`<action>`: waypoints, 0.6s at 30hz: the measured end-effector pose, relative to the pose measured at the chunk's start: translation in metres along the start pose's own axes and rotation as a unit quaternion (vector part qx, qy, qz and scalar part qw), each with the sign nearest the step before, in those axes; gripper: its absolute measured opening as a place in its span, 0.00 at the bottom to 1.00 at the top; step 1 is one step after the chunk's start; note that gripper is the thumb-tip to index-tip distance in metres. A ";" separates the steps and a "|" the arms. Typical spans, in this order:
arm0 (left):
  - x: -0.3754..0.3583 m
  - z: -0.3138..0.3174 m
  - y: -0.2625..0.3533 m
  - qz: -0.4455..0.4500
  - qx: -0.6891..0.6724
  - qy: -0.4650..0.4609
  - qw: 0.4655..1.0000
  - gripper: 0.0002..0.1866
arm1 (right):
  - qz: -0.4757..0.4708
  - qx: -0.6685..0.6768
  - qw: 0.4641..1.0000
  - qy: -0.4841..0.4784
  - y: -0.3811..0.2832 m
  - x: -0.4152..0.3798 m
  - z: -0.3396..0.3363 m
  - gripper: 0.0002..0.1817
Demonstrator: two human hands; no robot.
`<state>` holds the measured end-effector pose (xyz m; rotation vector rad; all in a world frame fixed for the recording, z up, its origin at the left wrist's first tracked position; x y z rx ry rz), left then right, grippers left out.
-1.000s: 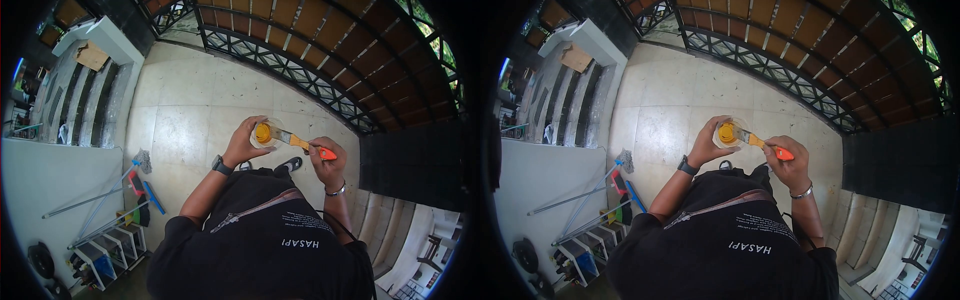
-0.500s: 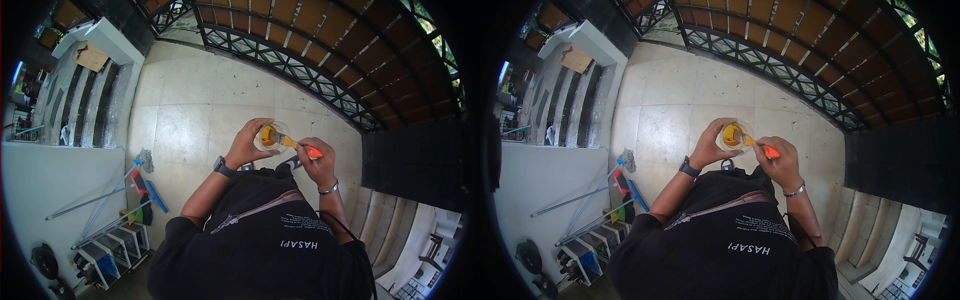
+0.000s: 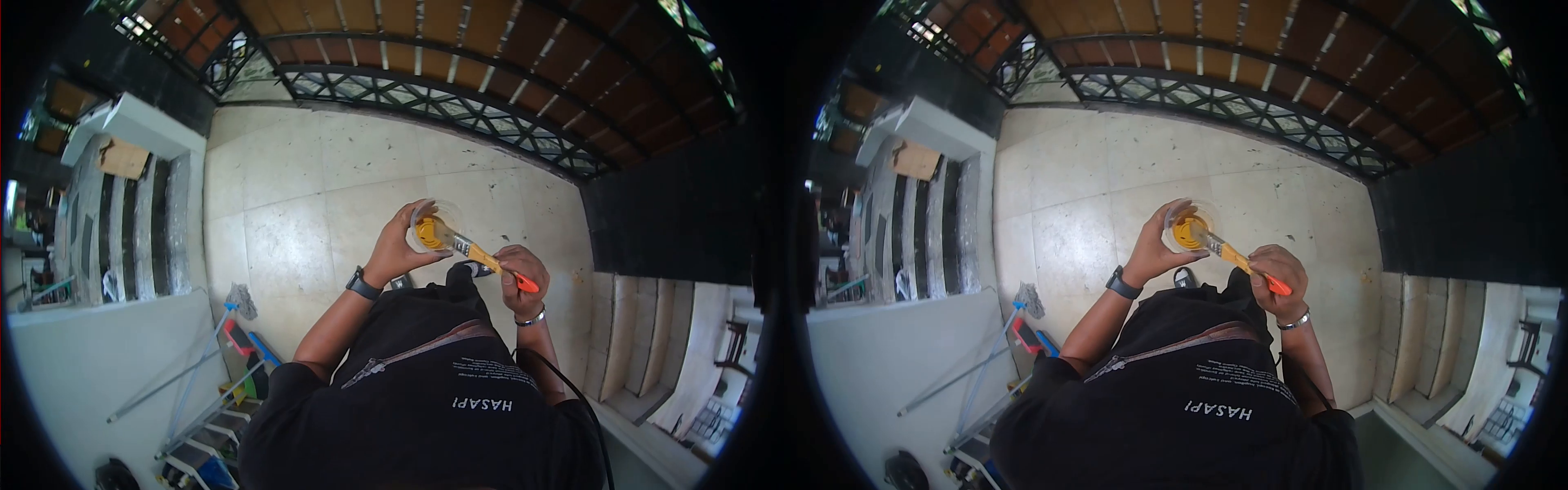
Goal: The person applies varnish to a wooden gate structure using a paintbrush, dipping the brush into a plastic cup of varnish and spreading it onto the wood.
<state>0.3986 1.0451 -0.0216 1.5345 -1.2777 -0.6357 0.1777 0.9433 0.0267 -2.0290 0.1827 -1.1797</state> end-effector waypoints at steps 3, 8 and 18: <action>0.024 0.025 -0.005 0.014 -0.007 -0.044 0.999 0.47 | 0.016 -0.030 0.999 0.029 0.007 0.005 -0.023 0.07; 0.074 0.071 0.006 0.041 -0.004 -0.110 0.993 0.48 | 0.033 -0.052 0.995 0.073 0.027 -0.005 -0.076 0.08; 0.197 0.197 0.049 0.058 -0.044 -0.191 0.979 0.48 | 0.150 0.035 0.946 0.286 0.074 -0.017 -0.204 0.05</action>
Point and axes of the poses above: each hand's wrist, its own x-axis towards the middle knuckle, its own z-axis out of the palm, y = z × x, the point moved 1 cm from there along x, towards the middle knuckle, and after that the axes turned 4 degrees about x, right-handed, at the moved point
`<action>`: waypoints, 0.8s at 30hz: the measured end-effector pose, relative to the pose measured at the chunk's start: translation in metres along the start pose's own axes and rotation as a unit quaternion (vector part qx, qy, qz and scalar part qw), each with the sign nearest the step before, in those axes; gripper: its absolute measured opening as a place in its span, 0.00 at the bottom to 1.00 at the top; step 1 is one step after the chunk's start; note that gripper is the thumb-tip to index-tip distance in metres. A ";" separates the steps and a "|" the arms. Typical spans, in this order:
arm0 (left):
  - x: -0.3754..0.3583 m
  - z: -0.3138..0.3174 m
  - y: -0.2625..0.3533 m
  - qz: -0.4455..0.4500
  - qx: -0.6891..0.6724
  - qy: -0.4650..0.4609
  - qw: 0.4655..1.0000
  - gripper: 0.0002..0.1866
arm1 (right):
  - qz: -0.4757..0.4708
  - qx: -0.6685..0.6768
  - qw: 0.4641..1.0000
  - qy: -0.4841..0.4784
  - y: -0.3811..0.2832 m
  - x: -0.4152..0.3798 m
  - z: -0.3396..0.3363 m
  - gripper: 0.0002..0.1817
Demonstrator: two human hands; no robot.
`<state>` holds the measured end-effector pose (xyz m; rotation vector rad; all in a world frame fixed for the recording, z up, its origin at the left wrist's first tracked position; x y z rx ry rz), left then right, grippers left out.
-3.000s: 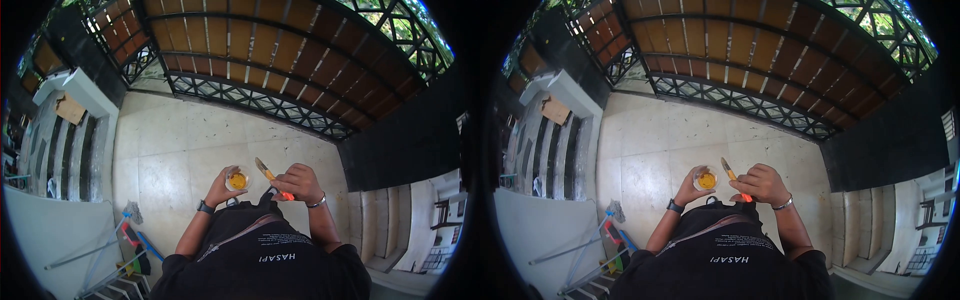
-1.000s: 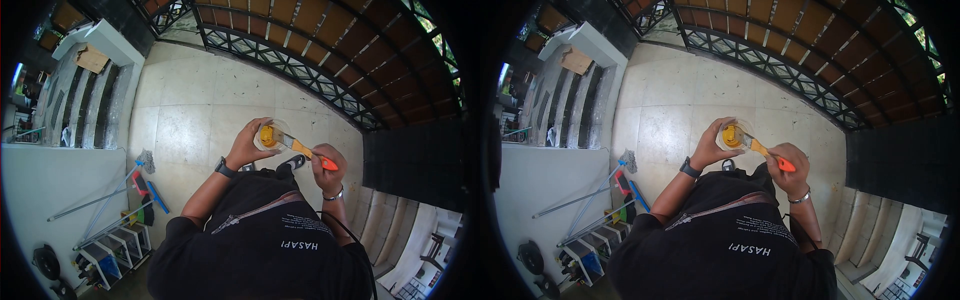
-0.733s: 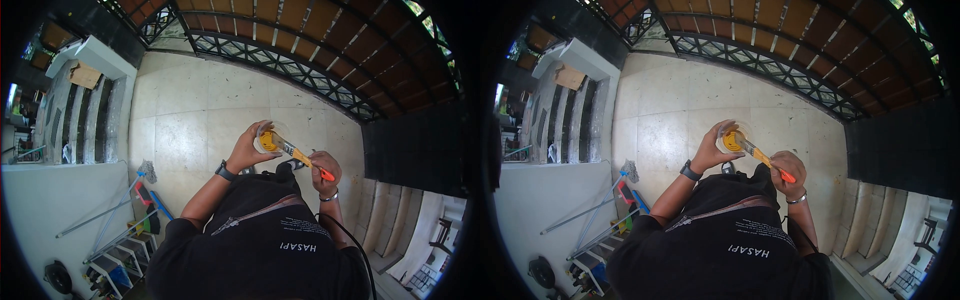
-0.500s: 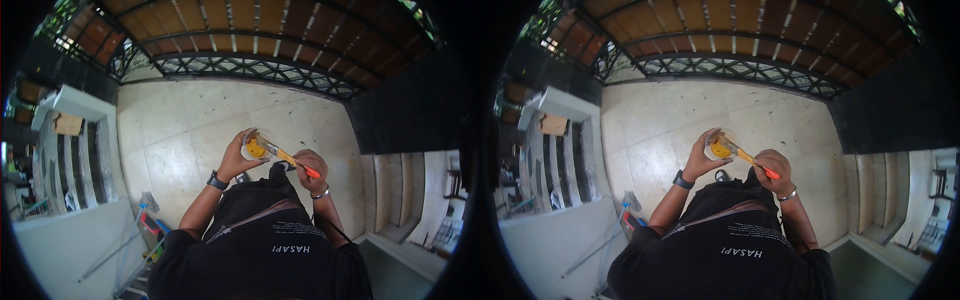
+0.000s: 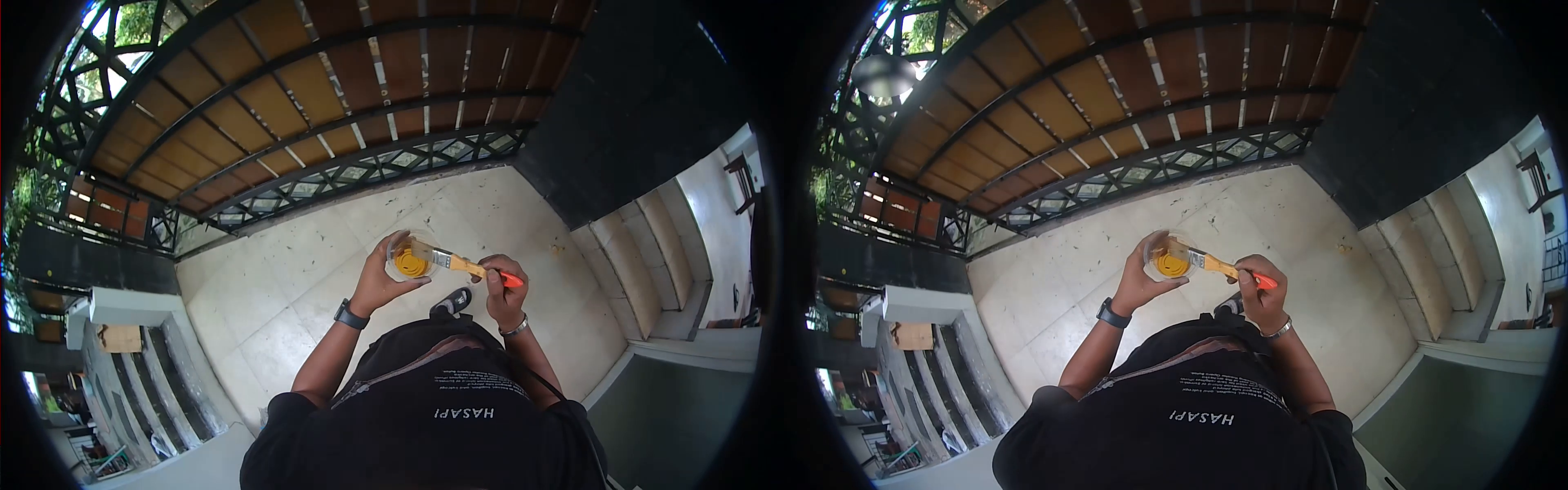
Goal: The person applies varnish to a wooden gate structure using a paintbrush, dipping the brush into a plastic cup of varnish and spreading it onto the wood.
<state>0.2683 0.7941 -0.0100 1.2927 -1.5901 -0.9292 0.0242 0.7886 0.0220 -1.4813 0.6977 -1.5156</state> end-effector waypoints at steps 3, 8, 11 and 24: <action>0.049 0.026 0.011 0.017 0.014 -0.024 0.999 0.48 | 0.012 0.015 0.999 0.051 0.010 0.022 -0.038 0.07; 0.120 0.073 0.035 0.045 0.001 -0.057 0.997 0.48 | 0.006 0.005 0.994 0.105 0.012 0.063 -0.093 0.07; 0.145 0.105 0.050 0.021 -0.023 -0.084 0.996 0.48 | 0.005 0.013 0.987 0.158 0.011 0.071 -0.125 0.07; 0.260 0.176 0.053 0.033 -0.088 -0.211 0.973 0.49 | 0.060 0.076 0.940 0.327 0.051 0.107 -0.204 0.12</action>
Point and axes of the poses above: each hand's wrist, its own x-axis towards the middle knuckle, its own z-axis out of the palm, y = z × x, the point moved 1 cm from there along x, towards the middle knuckle, and after that the axes turned 4 degrees about x, right-handed, at the moved point
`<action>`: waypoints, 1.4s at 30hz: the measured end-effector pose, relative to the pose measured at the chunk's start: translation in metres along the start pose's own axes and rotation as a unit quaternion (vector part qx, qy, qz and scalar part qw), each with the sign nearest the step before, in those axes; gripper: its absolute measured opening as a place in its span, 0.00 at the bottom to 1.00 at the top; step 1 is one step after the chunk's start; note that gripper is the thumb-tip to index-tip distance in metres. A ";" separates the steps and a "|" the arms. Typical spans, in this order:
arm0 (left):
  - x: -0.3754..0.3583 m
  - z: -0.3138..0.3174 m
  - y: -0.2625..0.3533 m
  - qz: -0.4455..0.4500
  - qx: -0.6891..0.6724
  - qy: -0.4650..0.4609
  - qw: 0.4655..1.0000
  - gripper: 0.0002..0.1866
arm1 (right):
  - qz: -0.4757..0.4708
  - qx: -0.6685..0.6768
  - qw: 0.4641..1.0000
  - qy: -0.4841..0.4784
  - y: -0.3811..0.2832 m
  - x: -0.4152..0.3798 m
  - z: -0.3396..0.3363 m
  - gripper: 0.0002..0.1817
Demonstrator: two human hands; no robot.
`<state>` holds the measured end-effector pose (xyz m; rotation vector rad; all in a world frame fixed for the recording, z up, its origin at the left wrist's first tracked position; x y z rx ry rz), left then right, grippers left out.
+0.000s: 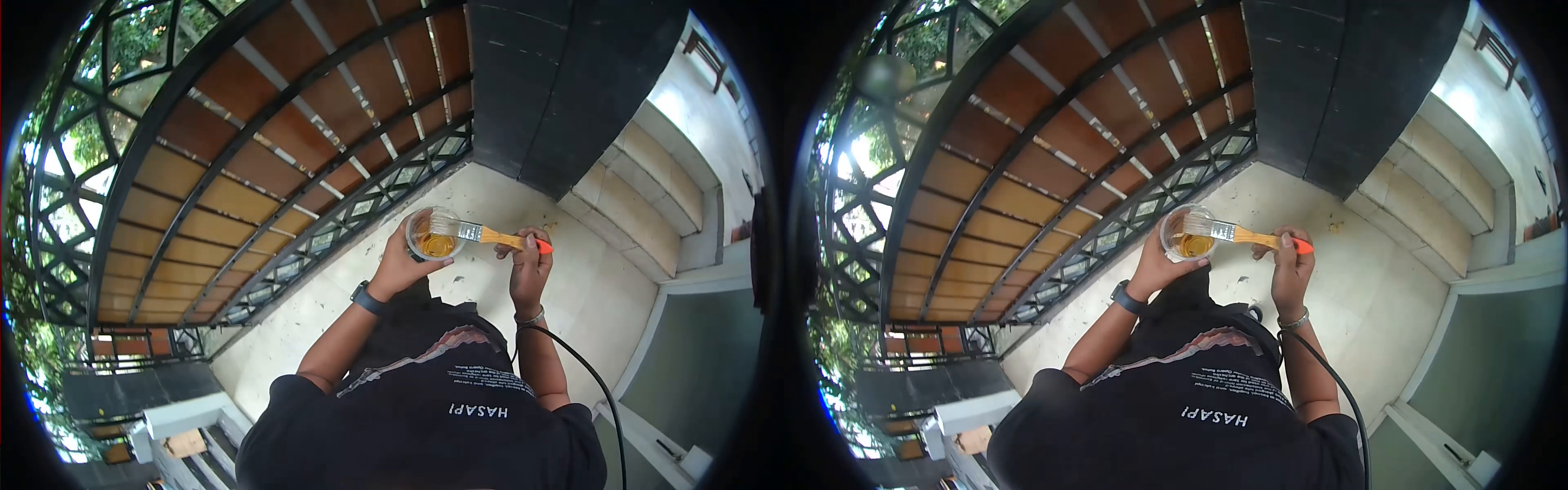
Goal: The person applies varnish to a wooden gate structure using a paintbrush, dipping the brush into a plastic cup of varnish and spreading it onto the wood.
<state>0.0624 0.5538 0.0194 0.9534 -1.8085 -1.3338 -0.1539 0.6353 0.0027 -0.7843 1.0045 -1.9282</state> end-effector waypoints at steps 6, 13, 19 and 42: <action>0.091 -0.021 -0.037 0.002 -0.049 -0.036 0.998 0.47 | -0.016 -0.058 0.997 0.042 0.033 0.065 0.015 0.14; 0.246 -0.072 -0.137 -0.022 -0.036 -0.106 0.993 0.49 | 0.057 -0.027 0.982 0.178 0.147 0.173 0.038 0.18; 0.378 -0.121 -0.234 0.071 0.046 -0.171 0.982 0.44 | 0.068 -0.284 0.938 0.186 0.267 0.260 0.056 0.20; 0.403 -0.129 -0.516 -0.158 0.022 -0.164 0.973 0.34 | 0.070 0.247 0.926 0.275 0.688 0.405 -0.039 0.19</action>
Point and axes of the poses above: each hand's wrist, its own x-axis towards the middle knuckle, its own z-axis out of the palm, y = z × x, the point moved 1 cm from there along x, towards the middle knuckle, and after that the axes turned 4 degrees about x, right-handed, at the moved point
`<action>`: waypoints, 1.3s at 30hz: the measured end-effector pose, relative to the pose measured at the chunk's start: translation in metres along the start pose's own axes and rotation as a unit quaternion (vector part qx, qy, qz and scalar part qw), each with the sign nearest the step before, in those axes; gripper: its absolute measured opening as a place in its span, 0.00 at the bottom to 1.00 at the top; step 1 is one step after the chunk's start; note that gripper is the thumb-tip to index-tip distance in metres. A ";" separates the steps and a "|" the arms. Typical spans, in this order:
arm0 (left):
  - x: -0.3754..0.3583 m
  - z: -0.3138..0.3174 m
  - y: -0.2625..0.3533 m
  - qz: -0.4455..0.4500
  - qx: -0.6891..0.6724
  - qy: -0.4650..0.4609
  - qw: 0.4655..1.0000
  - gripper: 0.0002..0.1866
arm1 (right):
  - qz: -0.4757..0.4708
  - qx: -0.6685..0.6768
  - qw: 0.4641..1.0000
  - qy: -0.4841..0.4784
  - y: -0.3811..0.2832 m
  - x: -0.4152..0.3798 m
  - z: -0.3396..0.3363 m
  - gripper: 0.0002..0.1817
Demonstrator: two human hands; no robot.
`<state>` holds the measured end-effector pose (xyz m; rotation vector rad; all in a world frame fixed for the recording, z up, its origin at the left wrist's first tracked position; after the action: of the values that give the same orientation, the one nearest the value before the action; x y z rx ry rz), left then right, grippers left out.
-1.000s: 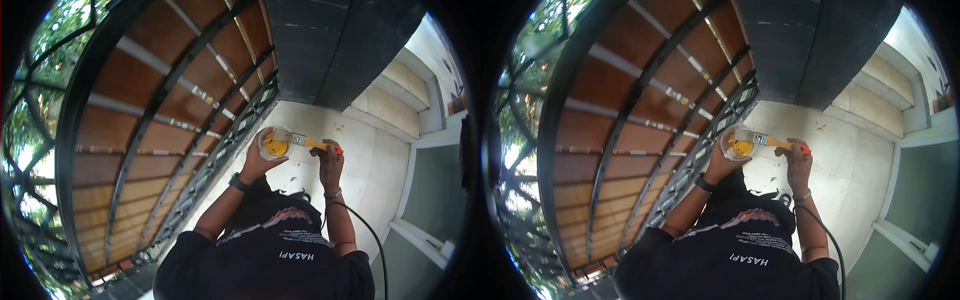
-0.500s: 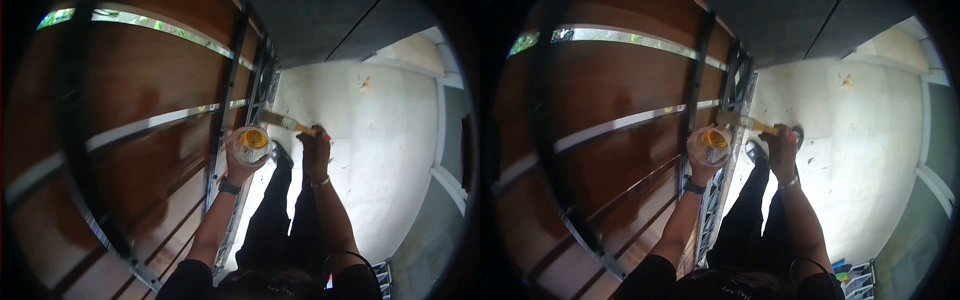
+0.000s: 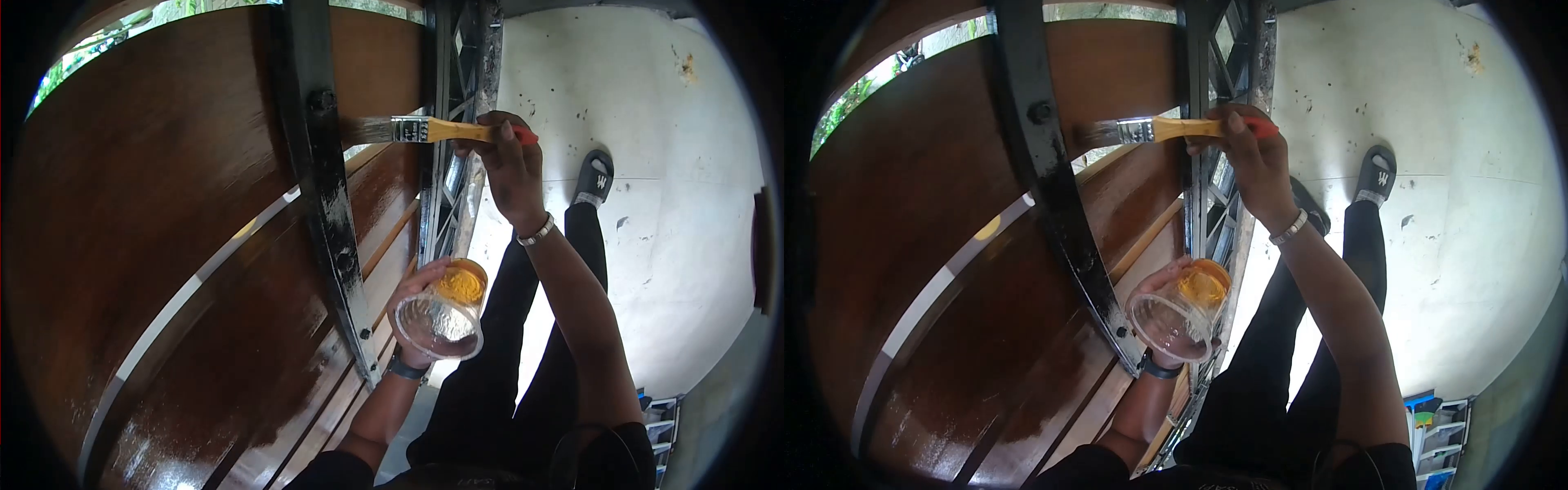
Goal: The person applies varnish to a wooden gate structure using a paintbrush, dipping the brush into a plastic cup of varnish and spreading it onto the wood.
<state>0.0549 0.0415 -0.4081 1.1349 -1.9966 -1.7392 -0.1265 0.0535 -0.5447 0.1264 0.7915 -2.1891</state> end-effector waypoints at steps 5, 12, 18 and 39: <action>-0.007 -0.002 -0.004 0.003 0.027 -0.018 0.999 0.26 | -0.038 -0.079 0.996 0.033 0.017 0.008 -0.015 0.17; -0.006 -0.001 -0.003 0.044 0.014 -0.050 0.998 0.23 | -0.095 -0.120 0.986 0.067 -0.007 -0.016 -0.008 0.17; -0.013 0.002 -0.004 0.032 0.011 -0.057 0.998 0.31 | -0.014 -0.030 0.999 0.034 0.013 -0.014 0.011 0.17; -0.009 0.007 0.005 0.041 0.002 0.000 0.999 0.52 | -0.028 -0.206 0.966 0.156 0.031 0.015 -0.052 0.16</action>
<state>0.0547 0.0530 -0.4026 1.0381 -2.0186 -1.6946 -0.1232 0.0585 -0.6069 0.2441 1.4265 -2.0310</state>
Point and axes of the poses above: each hand's wrist, its own x-axis towards the middle knuckle, its own z-axis out of the palm, y = z × x, the point moved 1 cm from there along x, towards the middle knuckle, and after that the axes turned 4 degrees about x, right-handed, at the moved point
